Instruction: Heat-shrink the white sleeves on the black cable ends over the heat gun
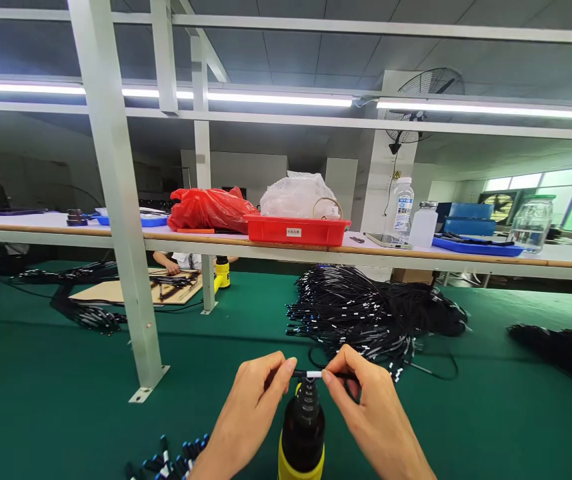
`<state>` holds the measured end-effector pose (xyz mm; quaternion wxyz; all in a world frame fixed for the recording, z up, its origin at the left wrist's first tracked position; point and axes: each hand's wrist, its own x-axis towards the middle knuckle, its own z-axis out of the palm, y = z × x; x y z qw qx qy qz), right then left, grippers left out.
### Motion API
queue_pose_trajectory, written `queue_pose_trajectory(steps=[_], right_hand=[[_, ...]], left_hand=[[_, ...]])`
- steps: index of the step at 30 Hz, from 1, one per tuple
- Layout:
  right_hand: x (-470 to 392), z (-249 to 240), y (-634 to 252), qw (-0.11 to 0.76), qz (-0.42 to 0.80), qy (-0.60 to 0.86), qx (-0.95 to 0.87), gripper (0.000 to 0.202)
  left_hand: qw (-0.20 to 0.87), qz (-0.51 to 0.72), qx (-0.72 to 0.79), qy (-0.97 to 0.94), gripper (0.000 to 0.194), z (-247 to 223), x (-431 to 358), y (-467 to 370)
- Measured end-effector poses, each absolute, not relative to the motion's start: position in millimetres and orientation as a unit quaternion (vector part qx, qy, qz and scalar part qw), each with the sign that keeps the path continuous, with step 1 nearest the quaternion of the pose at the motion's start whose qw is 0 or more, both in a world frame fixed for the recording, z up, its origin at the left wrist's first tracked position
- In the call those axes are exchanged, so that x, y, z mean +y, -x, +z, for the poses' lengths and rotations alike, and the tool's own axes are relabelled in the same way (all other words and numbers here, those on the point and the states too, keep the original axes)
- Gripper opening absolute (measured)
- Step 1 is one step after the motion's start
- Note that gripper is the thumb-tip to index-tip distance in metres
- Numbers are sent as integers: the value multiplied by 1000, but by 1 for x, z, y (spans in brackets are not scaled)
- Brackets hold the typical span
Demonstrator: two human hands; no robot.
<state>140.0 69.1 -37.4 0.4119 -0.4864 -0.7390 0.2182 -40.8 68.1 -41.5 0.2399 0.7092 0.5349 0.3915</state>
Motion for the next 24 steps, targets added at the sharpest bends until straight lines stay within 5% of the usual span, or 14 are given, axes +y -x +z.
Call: queue_pose_trajectory(steps=[24], right_hand=[[71, -40, -139, 419, 206, 488, -737, 20]], left_hand=[[254, 386, 545, -699, 42, -42, 71, 42]])
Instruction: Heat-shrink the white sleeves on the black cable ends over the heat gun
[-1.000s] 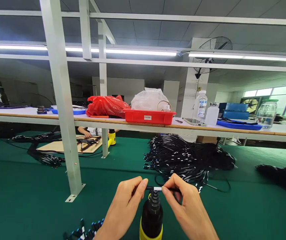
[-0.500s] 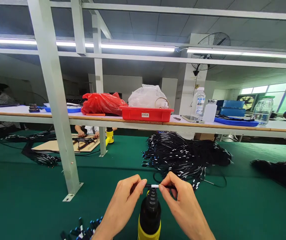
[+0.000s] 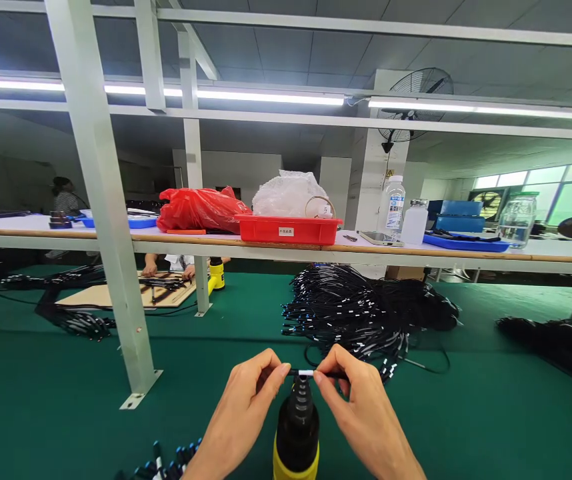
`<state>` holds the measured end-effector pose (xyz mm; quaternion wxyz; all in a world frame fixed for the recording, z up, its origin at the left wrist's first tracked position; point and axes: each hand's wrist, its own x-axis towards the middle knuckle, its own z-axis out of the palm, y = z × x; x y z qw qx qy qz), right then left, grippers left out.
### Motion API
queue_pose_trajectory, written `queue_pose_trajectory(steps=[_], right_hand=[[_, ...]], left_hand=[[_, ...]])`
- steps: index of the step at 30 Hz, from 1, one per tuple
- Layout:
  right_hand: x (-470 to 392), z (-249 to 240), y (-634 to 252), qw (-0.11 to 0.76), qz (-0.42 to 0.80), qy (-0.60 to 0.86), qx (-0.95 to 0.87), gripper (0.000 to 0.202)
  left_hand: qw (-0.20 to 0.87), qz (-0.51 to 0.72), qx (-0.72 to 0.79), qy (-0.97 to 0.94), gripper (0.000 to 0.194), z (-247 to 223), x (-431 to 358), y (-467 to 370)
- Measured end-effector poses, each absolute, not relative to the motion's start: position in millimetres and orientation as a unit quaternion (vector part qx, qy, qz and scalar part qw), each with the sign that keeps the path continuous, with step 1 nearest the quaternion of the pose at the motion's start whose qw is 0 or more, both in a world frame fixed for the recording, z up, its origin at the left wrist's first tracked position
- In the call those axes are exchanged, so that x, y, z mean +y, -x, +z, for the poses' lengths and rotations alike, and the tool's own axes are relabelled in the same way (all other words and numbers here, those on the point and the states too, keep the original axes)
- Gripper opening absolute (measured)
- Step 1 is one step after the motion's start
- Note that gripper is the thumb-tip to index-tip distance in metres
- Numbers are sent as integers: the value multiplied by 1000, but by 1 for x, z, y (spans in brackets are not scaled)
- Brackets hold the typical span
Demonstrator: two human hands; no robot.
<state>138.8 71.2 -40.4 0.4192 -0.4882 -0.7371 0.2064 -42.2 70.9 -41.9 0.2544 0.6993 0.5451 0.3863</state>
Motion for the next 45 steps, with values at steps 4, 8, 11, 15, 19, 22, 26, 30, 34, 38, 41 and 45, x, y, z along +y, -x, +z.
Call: queue_pose_trajectory(steps=[4, 8, 11, 15, 19, 22, 26, 30, 34, 38, 41, 45], right_hand=[[70, -40, -138, 418, 218, 486, -736, 19], [69, -39, -139, 418, 219, 484, -737, 18], [70, -39, -140, 413, 227, 486, -736, 19], [70, -40, -144, 408, 232, 478, -742, 24], [68, -40, -147, 422, 228, 471, -740, 27], [66, -39, -148, 430, 234, 463, -739, 26], [67, -39, -148, 431, 236, 465, -736, 25], [70, -40, -148, 435, 236, 467, -733, 21], [73, -42, -148, 439, 240, 473, -725, 18], [75, -43, -148, 445, 240, 475, -720, 17], [75, -43, -147, 448, 239, 478, -717, 15], [76, -42, -147, 455, 240, 479, -712, 14]], left_hand=[[262, 391, 542, -696, 40, -37, 69, 41], [273, 403, 529, -695, 36, -37, 66, 42], [278, 407, 520, -697, 33, -38, 66, 44], [285, 407, 518, -696, 31, -38, 66, 46], [273, 395, 530, -699, 39, -36, 67, 45], [240, 385, 549, -702, 48, -38, 68, 45], [221, 376, 558, -706, 50, -44, 70, 46], [229, 370, 547, -715, 46, -45, 71, 46], [246, 373, 535, -717, 42, -39, 69, 45], [259, 378, 535, -710, 38, -36, 65, 44], [266, 380, 538, -704, 33, -36, 65, 45], [267, 380, 531, -709, 30, -36, 66, 45]])
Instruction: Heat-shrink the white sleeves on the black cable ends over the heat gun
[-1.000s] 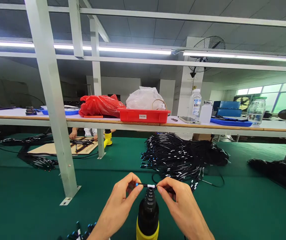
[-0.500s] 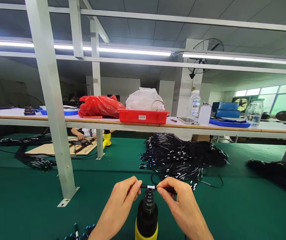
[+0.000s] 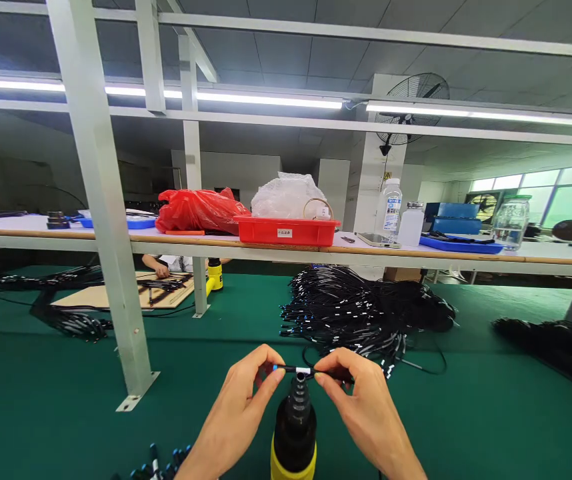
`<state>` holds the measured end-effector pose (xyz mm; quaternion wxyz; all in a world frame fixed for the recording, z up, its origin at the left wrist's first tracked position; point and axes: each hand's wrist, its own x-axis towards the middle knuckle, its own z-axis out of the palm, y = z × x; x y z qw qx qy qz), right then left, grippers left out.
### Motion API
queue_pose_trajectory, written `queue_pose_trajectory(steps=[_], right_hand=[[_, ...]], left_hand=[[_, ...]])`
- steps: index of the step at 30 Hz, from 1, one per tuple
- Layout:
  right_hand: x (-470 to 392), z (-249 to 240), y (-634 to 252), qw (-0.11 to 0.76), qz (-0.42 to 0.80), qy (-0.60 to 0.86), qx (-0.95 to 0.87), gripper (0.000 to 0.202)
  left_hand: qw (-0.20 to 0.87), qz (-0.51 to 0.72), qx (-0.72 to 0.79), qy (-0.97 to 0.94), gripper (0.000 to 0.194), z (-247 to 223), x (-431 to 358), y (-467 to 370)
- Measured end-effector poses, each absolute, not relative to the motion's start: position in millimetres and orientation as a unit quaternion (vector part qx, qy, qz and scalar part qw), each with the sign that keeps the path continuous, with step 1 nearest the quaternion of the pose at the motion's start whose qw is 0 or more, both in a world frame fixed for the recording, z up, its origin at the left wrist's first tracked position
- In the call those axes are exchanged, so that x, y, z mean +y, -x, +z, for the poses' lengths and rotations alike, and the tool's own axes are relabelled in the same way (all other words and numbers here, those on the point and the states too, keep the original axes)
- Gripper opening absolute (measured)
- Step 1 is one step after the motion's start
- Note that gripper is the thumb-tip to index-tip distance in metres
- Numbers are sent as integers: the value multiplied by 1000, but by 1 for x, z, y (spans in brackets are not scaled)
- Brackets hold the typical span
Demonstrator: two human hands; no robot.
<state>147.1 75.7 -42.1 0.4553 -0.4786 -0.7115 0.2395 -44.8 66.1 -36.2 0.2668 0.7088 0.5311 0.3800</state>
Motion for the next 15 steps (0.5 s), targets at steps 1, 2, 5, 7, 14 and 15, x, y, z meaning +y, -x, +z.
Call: queue_pose_trajectory(steps=[1, 2, 5, 7, 14, 15], right_hand=[[76, -42, -147, 457, 238, 480, -710, 14], [75, -42, -148, 458, 236, 481, -710, 14], [74, -43, -149, 454, 240, 479, -712, 12], [72, -43, -151, 442, 240, 474, -723, 14], [70, -41, -152, 424, 212, 463, -749, 26], [70, -40, -152, 426, 212, 462, -748, 25]], left_hand=[[267, 378, 531, -710, 29, -36, 66, 45], [267, 377, 531, -711, 29, -35, 65, 45], [265, 376, 528, -714, 30, -33, 64, 45], [265, 373, 531, -713, 34, -34, 63, 46], [230, 361, 556, -712, 50, -41, 68, 48], [232, 361, 556, -712, 51, -41, 68, 48]])
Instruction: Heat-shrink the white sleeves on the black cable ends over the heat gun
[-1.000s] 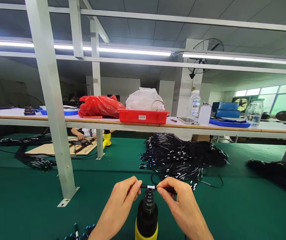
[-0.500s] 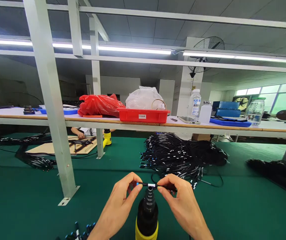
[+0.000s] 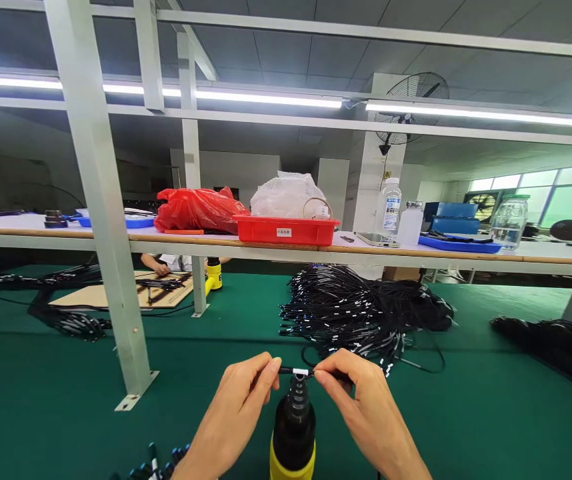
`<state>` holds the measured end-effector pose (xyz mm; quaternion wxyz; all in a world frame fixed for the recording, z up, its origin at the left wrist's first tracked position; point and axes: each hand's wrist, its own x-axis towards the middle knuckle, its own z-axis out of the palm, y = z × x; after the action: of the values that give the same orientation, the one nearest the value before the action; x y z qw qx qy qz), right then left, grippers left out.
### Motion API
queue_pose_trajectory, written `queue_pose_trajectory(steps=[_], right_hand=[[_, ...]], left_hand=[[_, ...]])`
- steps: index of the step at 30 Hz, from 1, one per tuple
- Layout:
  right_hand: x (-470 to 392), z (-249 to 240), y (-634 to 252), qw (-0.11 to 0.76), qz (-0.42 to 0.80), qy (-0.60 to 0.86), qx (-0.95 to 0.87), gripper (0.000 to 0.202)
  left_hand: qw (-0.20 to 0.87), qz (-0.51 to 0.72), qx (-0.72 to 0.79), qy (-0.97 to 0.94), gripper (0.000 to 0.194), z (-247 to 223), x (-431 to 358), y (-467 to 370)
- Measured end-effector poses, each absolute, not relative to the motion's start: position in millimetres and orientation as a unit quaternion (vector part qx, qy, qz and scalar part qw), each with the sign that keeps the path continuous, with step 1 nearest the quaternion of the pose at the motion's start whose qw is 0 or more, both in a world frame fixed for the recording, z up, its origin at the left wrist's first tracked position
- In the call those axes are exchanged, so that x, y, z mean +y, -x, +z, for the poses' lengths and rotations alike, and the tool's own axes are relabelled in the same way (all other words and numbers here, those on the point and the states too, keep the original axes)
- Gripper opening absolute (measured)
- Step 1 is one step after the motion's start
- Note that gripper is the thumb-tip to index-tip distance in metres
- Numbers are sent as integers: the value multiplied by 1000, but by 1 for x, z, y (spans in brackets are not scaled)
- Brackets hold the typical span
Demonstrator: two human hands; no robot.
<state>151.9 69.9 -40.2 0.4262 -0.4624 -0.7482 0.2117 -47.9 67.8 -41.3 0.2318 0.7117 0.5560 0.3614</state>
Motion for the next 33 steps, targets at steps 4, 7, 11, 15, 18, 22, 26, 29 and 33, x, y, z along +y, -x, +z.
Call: queue_pose_trajectory(steps=[4, 7, 11, 15, 18, 22, 26, 29, 33], right_hand=[[71, -40, -150, 434, 210, 460, -746, 21], [72, -41, -150, 444, 213, 462, -738, 18], [73, -42, -150, 457, 216, 464, -728, 17], [73, -41, -150, 458, 217, 466, -725, 17], [72, -40, -150, 460, 218, 467, -723, 16], [71, -40, -150, 453, 217, 472, -725, 16], [69, -40, -149, 419, 215, 488, -735, 26], [67, -40, -148, 400, 215, 495, -740, 35], [69, -41, -147, 411, 205, 482, -746, 30]], left_hand=[[249, 379, 536, -712, 45, -37, 66, 46], [257, 388, 527, -711, 39, -34, 65, 46], [259, 388, 530, -708, 32, -32, 65, 45], [251, 386, 530, -712, 30, -32, 65, 45], [252, 388, 521, -717, 28, -32, 64, 46], [249, 385, 522, -719, 31, -34, 61, 47], [238, 388, 536, -711, 45, -38, 62, 47], [235, 390, 544, -705, 50, -40, 65, 47], [234, 390, 534, -713, 46, -41, 64, 47]])
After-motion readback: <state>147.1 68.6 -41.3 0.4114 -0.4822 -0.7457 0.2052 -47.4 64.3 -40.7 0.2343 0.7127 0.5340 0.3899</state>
